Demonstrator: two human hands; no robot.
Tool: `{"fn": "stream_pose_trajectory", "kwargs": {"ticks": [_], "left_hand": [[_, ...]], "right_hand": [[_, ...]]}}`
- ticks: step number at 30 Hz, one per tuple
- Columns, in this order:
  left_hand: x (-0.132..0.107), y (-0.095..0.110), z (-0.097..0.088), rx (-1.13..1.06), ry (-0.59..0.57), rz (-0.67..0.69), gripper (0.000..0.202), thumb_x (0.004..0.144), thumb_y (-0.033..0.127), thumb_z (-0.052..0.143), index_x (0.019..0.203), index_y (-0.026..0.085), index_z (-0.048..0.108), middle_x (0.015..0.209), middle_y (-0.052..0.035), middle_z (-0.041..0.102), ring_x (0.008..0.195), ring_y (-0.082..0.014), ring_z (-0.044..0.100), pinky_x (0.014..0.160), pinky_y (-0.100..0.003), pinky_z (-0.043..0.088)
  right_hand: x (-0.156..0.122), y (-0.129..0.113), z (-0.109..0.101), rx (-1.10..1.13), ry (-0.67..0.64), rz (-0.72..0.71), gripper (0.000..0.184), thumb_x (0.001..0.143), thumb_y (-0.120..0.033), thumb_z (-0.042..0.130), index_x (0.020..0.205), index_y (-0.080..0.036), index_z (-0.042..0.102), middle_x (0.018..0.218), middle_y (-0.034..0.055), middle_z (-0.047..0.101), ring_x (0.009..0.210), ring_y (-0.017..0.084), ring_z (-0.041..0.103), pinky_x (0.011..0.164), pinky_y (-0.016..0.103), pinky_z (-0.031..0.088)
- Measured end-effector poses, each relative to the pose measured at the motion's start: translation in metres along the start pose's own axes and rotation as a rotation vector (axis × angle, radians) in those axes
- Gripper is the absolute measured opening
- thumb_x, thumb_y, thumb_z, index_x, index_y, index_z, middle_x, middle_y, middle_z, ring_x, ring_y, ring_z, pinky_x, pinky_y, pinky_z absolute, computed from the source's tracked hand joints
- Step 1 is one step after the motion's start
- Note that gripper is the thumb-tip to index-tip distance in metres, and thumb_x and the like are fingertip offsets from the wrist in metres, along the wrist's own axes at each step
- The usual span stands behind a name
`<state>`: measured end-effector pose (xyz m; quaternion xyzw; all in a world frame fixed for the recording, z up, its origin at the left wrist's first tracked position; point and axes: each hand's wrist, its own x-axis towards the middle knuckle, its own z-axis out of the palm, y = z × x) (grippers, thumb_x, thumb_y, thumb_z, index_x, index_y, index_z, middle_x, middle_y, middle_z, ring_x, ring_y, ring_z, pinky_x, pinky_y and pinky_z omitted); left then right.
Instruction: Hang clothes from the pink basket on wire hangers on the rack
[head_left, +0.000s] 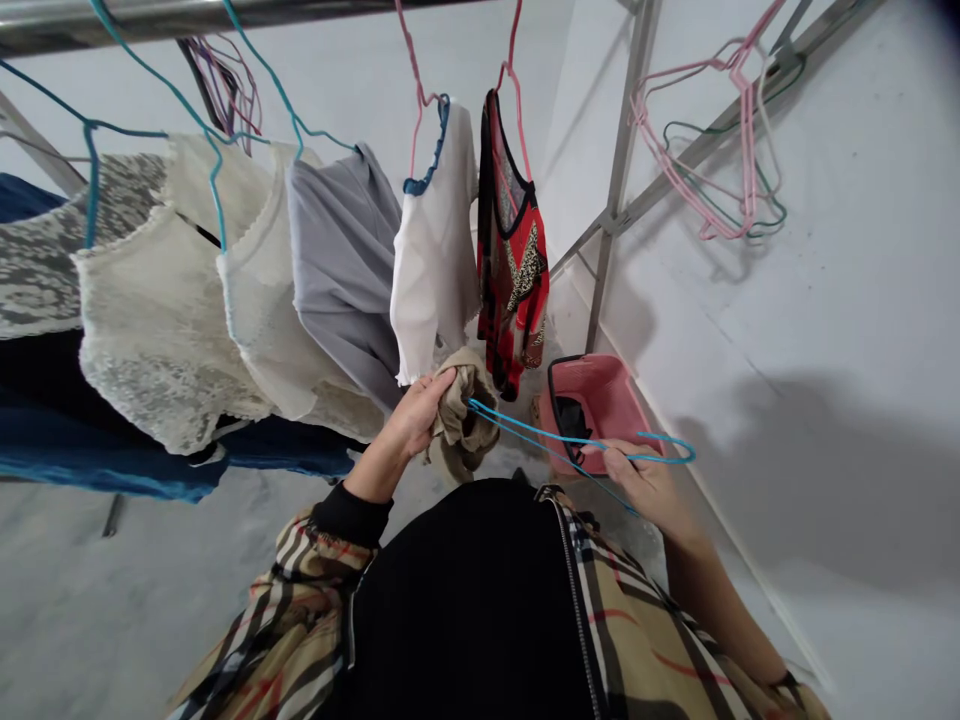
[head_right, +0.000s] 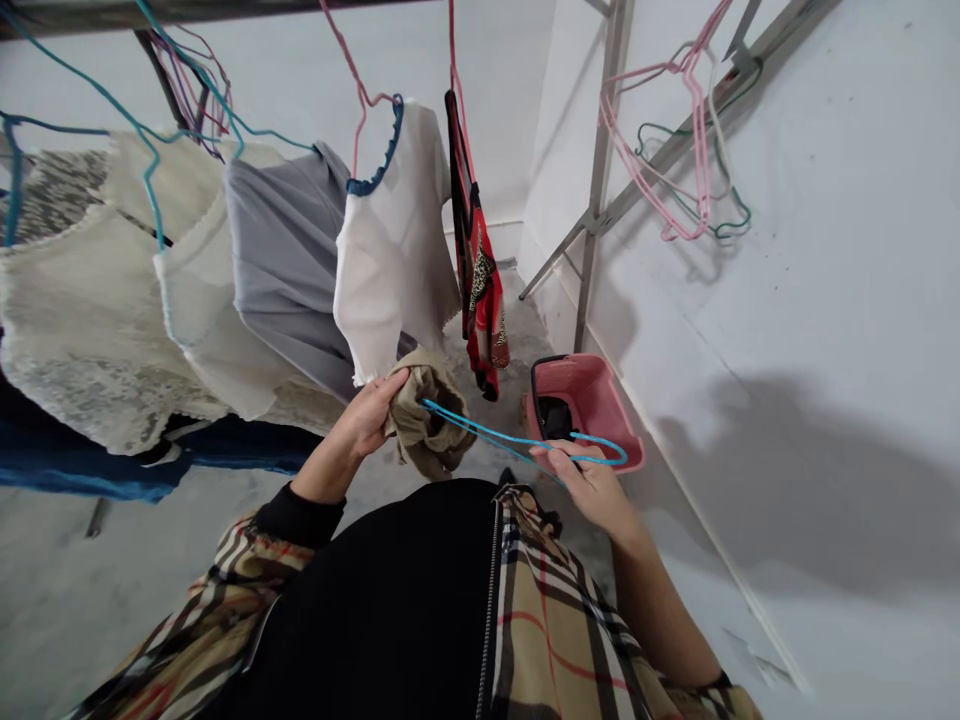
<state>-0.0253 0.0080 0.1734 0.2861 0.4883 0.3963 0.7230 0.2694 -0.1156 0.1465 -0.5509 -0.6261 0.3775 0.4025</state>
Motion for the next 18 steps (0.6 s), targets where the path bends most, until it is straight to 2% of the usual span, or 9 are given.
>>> {"fn": "stream_pose_trajectory", "kwargs": {"ticks": [2, 4, 7, 9, 10, 12, 15, 16, 18], "left_hand": [[-0.003, -0.002, 0.002, 0.09, -0.036, 0.048, 0.034, 0.075, 0.043, 0.071, 0.092, 0.014, 0.067, 0.072, -0.0009, 0.069, 0.063, -0.0123, 0.062, 0.065, -0.024, 0.052], [-0.007, -0.007, 0.006, 0.233, -0.107, 0.104, 0.04, 0.075, 0.049, 0.069, 0.095, 0.014, 0.067, 0.069, 0.0005, 0.067, 0.059, -0.0101, 0.058, 0.06, -0.021, 0.048], [-0.017, -0.018, 0.017, 0.537, -0.302, 0.203, 0.045, 0.082, 0.052, 0.06, 0.101, 0.012, 0.068, 0.066, 0.0008, 0.063, 0.055, -0.009, 0.052, 0.054, -0.02, 0.042], [-0.025, -0.021, 0.024, 0.764, -0.439, 0.325, 0.044, 0.089, 0.049, 0.052, 0.11, 0.014, 0.067, 0.077, -0.0026, 0.067, 0.063, -0.0116, 0.056, 0.059, -0.022, 0.044], [-0.029, -0.021, 0.025, 0.899, -0.463, 0.414, 0.042, 0.091, 0.045, 0.048, 0.114, 0.015, 0.067, 0.084, -0.0047, 0.069, 0.07, -0.0138, 0.059, 0.065, -0.024, 0.045], [-0.035, -0.016, 0.026, 1.219, -0.377, 0.643, 0.036, 0.094, 0.038, 0.045, 0.116, 0.019, 0.067, 0.096, -0.0081, 0.07, 0.086, -0.0195, 0.061, 0.077, -0.031, 0.046], [-0.039, -0.006, 0.019, 1.635, -0.129, 0.948, 0.029, 0.091, 0.034, 0.053, 0.112, 0.022, 0.069, 0.106, -0.011, 0.067, 0.101, -0.027, 0.057, 0.087, -0.041, 0.041], [-0.038, -0.003, 0.016, 1.716, -0.109, 0.998, 0.028, 0.09, 0.032, 0.054, 0.112, 0.023, 0.068, 0.105, -0.0107, 0.067, 0.101, -0.0269, 0.056, 0.086, -0.041, 0.041], [-0.036, -0.001, 0.011, 1.816, -0.155, 0.997, 0.027, 0.089, 0.029, 0.054, 0.113, 0.024, 0.067, 0.096, -0.0079, 0.067, 0.092, -0.0229, 0.058, 0.078, -0.035, 0.042]], "right_hand": [[0.008, -0.005, 0.009, -0.034, -0.036, -0.019, 0.038, 0.095, -0.044, 0.045, 0.094, -0.021, 0.075, 0.072, 0.0032, 0.069, 0.059, 0.014, 0.058, 0.059, 0.027, 0.046], [0.019, -0.01, 0.024, -0.06, -0.068, -0.054, 0.039, 0.096, -0.044, 0.044, 0.093, -0.021, 0.075, 0.083, 0.0044, 0.072, 0.072, 0.017, 0.064, 0.07, 0.029, 0.05], [0.037, -0.014, 0.053, -0.047, -0.067, -0.127, 0.041, 0.096, -0.044, 0.042, 0.089, -0.02, 0.073, 0.082, 0.0041, 0.071, 0.078, 0.018, 0.065, 0.079, 0.03, 0.05], [0.048, -0.013, 0.068, -0.006, -0.057, -0.181, 0.041, 0.096, -0.046, 0.042, 0.084, -0.02, 0.072, 0.08, 0.0035, 0.07, 0.076, 0.017, 0.064, 0.077, 0.03, 0.051], [0.053, -0.013, 0.073, 0.014, -0.048, -0.204, 0.042, 0.096, -0.047, 0.042, 0.081, -0.02, 0.07, 0.078, 0.0031, 0.069, 0.073, 0.017, 0.063, 0.075, 0.029, 0.051], [0.059, -0.012, 0.074, 0.038, -0.017, -0.234, 0.043, 0.095, -0.047, 0.043, 0.073, -0.019, 0.067, 0.072, 0.0021, 0.068, 0.067, 0.015, 0.061, 0.069, 0.027, 0.049], [0.065, -0.013, 0.063, 0.052, 0.041, -0.278, 0.042, 0.094, -0.046, 0.046, 0.066, -0.019, 0.064, 0.063, 0.0006, 0.064, 0.058, 0.013, 0.057, 0.061, 0.025, 0.046], [0.067, -0.013, 0.058, 0.057, 0.05, -0.299, 0.041, 0.094, -0.045, 0.048, 0.066, -0.019, 0.064, 0.062, 0.0002, 0.064, 0.057, 0.012, 0.057, 0.059, 0.024, 0.045], [0.071, -0.015, 0.051, 0.053, 0.059, -0.336, 0.039, 0.093, -0.044, 0.05, 0.065, -0.019, 0.064, 0.06, -0.0004, 0.063, 0.054, 0.012, 0.056, 0.056, 0.024, 0.044]]}}
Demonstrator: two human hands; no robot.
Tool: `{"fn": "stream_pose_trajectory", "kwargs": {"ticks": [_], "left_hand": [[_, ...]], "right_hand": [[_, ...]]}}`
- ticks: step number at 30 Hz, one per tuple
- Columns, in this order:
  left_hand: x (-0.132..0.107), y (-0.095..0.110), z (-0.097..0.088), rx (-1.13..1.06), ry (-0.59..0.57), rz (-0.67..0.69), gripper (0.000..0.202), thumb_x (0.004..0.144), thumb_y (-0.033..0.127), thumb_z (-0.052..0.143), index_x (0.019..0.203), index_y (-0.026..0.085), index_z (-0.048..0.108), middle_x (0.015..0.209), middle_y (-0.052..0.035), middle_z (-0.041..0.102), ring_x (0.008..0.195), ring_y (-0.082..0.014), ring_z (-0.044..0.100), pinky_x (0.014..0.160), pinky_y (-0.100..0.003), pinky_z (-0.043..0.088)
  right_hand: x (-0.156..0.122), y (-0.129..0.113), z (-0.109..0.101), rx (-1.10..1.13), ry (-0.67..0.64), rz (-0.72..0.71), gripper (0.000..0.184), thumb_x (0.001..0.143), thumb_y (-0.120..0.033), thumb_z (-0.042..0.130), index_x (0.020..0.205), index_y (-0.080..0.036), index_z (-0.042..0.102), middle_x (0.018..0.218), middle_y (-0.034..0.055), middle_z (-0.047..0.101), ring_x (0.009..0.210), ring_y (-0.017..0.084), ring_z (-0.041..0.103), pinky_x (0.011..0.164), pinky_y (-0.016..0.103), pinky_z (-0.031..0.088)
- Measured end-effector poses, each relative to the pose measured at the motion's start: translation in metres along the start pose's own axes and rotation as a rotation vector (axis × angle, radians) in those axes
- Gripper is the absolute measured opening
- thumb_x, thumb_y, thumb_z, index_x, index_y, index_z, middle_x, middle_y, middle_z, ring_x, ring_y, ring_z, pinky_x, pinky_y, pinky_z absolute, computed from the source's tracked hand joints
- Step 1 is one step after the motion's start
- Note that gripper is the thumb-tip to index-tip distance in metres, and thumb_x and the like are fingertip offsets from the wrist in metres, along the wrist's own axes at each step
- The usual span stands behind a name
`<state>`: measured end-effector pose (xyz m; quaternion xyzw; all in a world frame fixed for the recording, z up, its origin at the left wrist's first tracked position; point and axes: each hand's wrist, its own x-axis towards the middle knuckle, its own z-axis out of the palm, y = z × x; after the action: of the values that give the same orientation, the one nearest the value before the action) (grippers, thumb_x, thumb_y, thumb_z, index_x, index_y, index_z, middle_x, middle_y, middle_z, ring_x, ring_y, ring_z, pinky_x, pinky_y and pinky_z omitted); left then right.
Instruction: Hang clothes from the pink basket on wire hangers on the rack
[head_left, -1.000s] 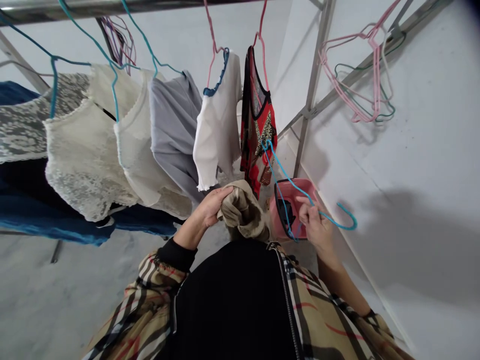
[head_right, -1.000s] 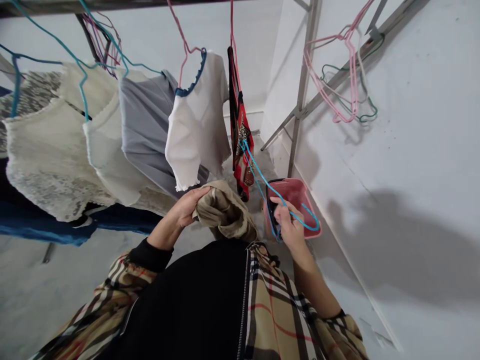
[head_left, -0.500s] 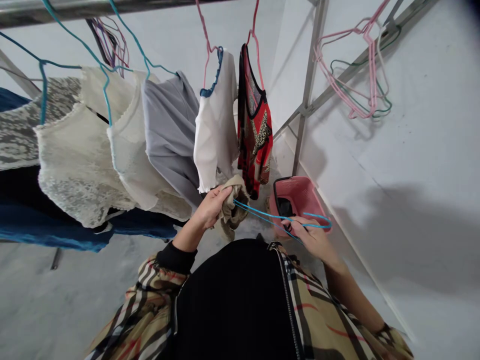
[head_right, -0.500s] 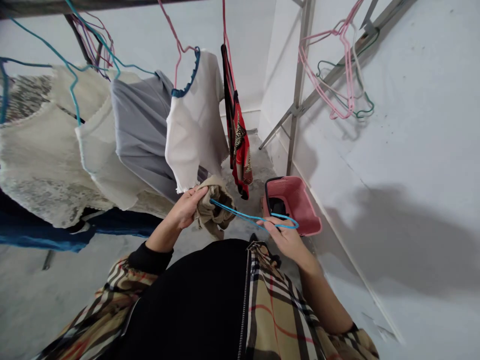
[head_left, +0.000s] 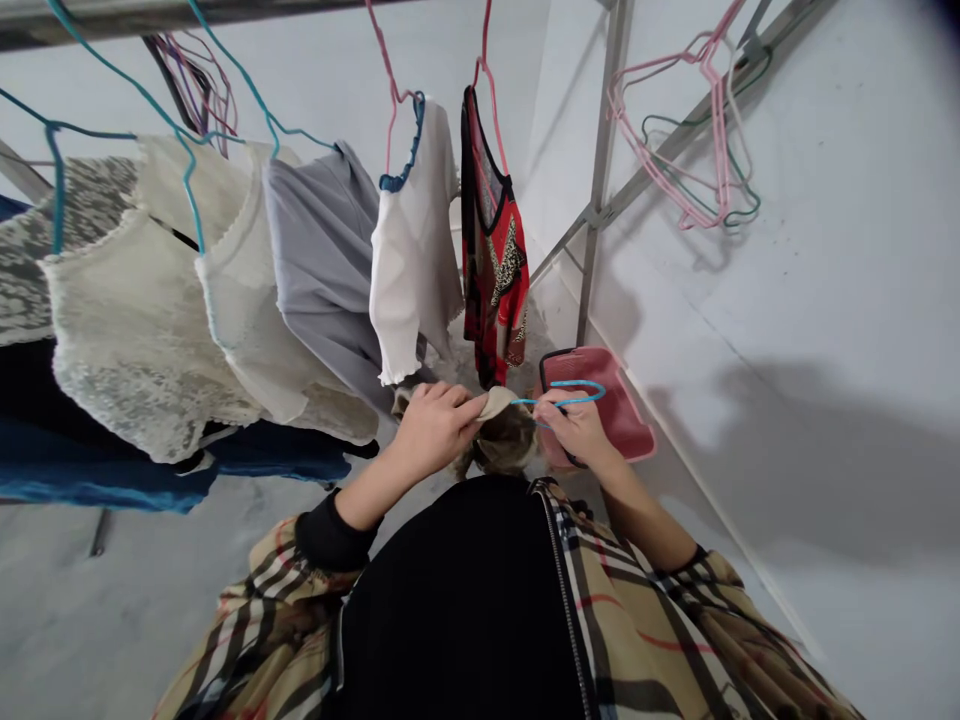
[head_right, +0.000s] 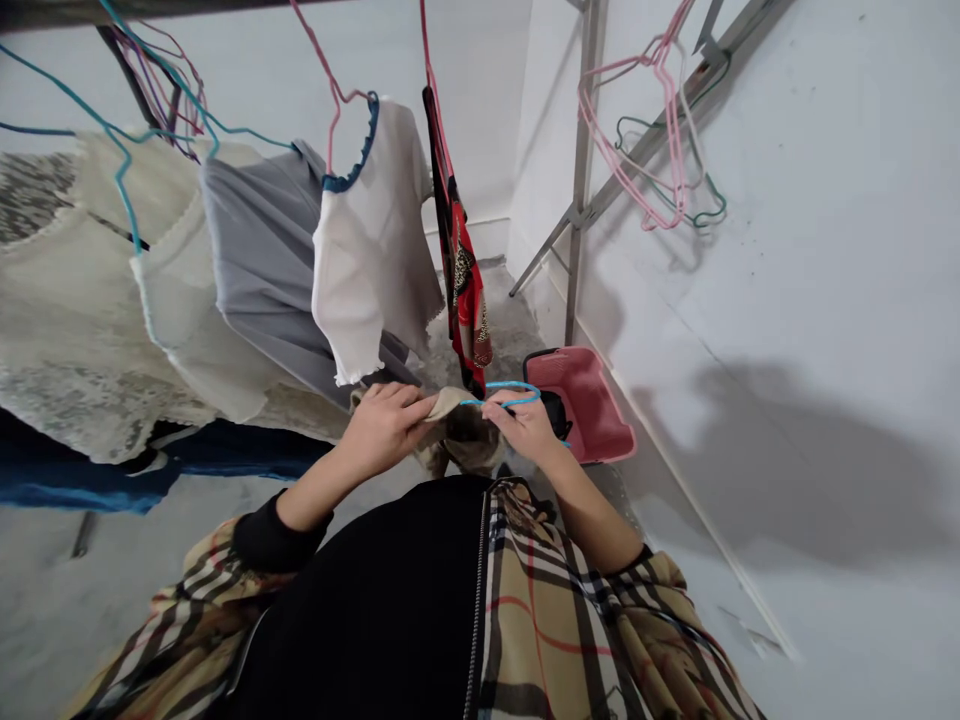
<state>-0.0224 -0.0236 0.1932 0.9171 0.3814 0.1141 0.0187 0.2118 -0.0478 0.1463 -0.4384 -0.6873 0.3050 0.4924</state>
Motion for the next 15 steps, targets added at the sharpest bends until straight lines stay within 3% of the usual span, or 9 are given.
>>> {"fn": "stream_pose_trajectory", "kwargs": {"ticks": [3, 7, 9, 11, 13, 15], "left_hand": [[-0.003, -0.004, 0.004, 0.018, -0.082, -0.039, 0.023, 0.09, 0.026, 0.053, 0.108, 0.025, 0.067, 0.084, -0.0037, 0.065, 0.079, -0.0183, 0.058, 0.062, -0.027, 0.038], [-0.008, -0.002, 0.001, 0.032, -0.006, -0.202, 0.021, 0.09, 0.028, 0.053, 0.106, 0.026, 0.067, 0.086, -0.0022, 0.065, 0.08, -0.0171, 0.06, 0.056, -0.026, 0.034], [-0.009, 0.0, -0.004, 0.029, 0.035, -0.251, 0.02, 0.091, 0.029, 0.052, 0.102, 0.025, 0.068, 0.083, -0.0019, 0.064, 0.079, -0.0164, 0.06, 0.056, -0.026, 0.033], [-0.01, 0.003, -0.008, 0.025, 0.061, -0.266, 0.02, 0.092, 0.03, 0.051, 0.099, 0.024, 0.069, 0.079, -0.0018, 0.063, 0.077, -0.0157, 0.059, 0.056, -0.025, 0.033], [-0.009, 0.006, -0.011, 0.012, 0.082, -0.257, 0.021, 0.092, 0.03, 0.051, 0.098, 0.025, 0.07, 0.078, -0.0017, 0.063, 0.076, -0.015, 0.059, 0.056, -0.024, 0.033], [-0.008, 0.009, -0.012, -0.005, 0.105, -0.236, 0.021, 0.092, 0.03, 0.051, 0.098, 0.025, 0.07, 0.077, -0.0015, 0.063, 0.075, -0.0143, 0.058, 0.057, -0.023, 0.033]], "right_hand": [[0.001, 0.001, -0.001, -0.122, 0.147, -0.02, 0.027, 0.09, -0.039, 0.057, 0.074, -0.02, 0.066, 0.068, 0.0007, 0.064, 0.063, 0.014, 0.059, 0.062, 0.026, 0.047], [-0.024, 0.011, 0.012, -0.329, 0.577, -0.072, 0.018, 0.083, -0.034, 0.065, 0.096, -0.021, 0.065, 0.095, 0.0067, 0.062, 0.092, 0.021, 0.059, 0.083, 0.037, 0.05], [-0.042, 0.023, 0.025, -0.326, 0.551, -0.085, 0.011, 0.084, -0.03, 0.063, 0.091, -0.022, 0.063, 0.089, 0.0053, 0.061, 0.088, 0.02, 0.059, 0.083, 0.037, 0.05], [-0.057, 0.04, 0.039, -0.312, 0.4, 0.001, 0.009, 0.084, -0.031, 0.062, 0.087, -0.022, 0.061, 0.086, 0.0052, 0.061, 0.087, 0.021, 0.059, 0.085, 0.038, 0.049], [-0.064, 0.061, 0.052, -0.301, 0.326, 0.202, 0.021, 0.079, -0.036, 0.066, 0.093, -0.02, 0.061, 0.096, 0.0087, 0.064, 0.096, 0.024, 0.058, 0.092, 0.043, 0.046], [-0.064, 0.083, 0.06, -0.15, 0.336, 0.464, 0.036, 0.072, -0.039, 0.07, 0.1, -0.019, 0.06, 0.106, 0.0111, 0.064, 0.103, 0.027, 0.057, 0.098, 0.046, 0.042]]}}
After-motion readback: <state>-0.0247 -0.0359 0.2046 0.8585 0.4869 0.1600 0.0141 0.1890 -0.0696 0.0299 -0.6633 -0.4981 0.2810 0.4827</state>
